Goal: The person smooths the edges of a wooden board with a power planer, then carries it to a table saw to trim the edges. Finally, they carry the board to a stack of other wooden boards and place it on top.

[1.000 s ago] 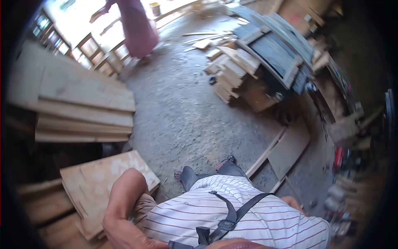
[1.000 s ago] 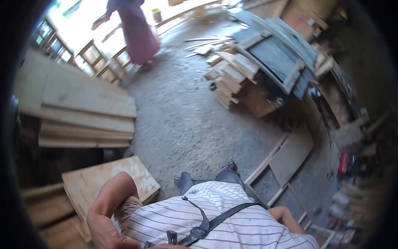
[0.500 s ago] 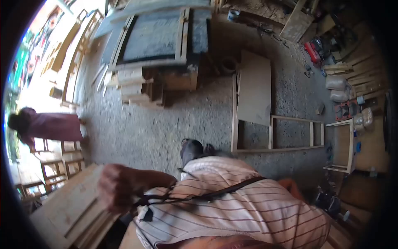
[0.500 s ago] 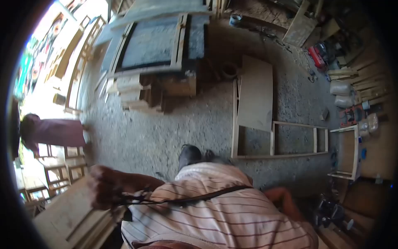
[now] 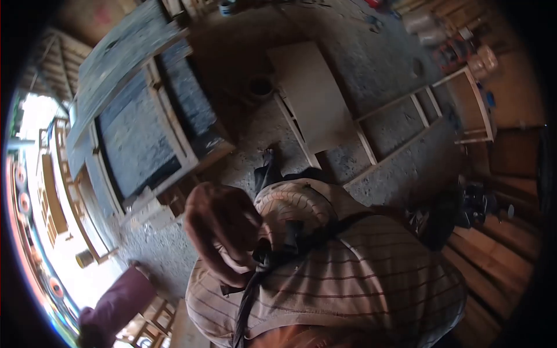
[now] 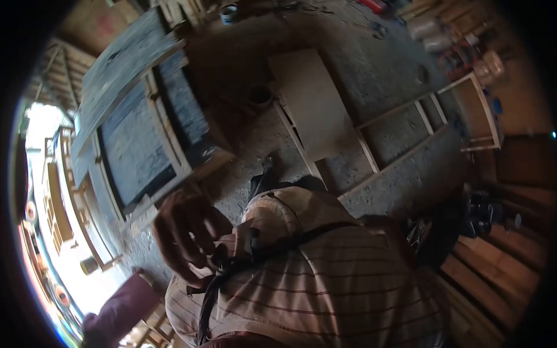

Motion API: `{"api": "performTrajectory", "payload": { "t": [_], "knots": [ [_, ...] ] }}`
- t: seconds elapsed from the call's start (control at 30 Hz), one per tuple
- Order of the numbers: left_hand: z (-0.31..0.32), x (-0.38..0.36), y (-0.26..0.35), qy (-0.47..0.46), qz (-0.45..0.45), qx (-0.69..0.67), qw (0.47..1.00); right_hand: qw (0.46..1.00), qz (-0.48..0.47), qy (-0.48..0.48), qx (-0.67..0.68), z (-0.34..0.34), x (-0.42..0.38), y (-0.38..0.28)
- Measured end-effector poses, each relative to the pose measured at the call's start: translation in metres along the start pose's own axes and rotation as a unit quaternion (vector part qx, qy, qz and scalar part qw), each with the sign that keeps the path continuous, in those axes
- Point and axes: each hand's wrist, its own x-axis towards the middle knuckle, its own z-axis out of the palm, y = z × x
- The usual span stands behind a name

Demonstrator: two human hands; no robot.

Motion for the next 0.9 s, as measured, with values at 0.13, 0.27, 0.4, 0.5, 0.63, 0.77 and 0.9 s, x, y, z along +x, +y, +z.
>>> {"api": "performTrajectory", "payload": {
  "t": [0.13, 0.27, 0.4, 0.5, 0.63, 0.77, 0.9],
  "knots": [
    [-0.071, -0.045, -0.027, 0.144, -0.053, -0.061, 0.986, 0.998, 0.007, 0.058, -0.002, -0.047, 0.034, 0.009],
    [-0.116, -0.103, -0.087, 0.285, -0.189, -0.164, 0.925, 0.886, -0.024, 0.123, 0.446, -0.067, 0.071, 0.011],
    [-0.158, -0.134, -0.185, 0.273, -0.539, -0.133, 0.786, 0.854, 0.01, 0.104, 0.51, -0.097, 0.138, 0.016],
    [-0.156, -0.23, -0.278, 0.231, -0.698, -0.053, 0.676, 0.842, 0.003, 0.091, 0.532, -0.157, 0.183, 0.031],
    [-0.142, -0.368, -0.382, 0.326, -0.804, 0.108, 0.486, 0.815, -0.028, 0.074, 0.574, -0.289, 0.254, 0.078],
    [-0.115, -0.487, -0.484, 0.413, -0.858, 0.12, 0.283, 0.756, -0.076, 0.052, 0.648, -0.481, 0.304, 0.152],
    [-0.146, -0.408, -0.645, 0.463, -0.849, 0.039, 0.252, 0.588, -0.081, 0.087, 0.8, -0.704, 0.261, 0.242]
  ]
}}
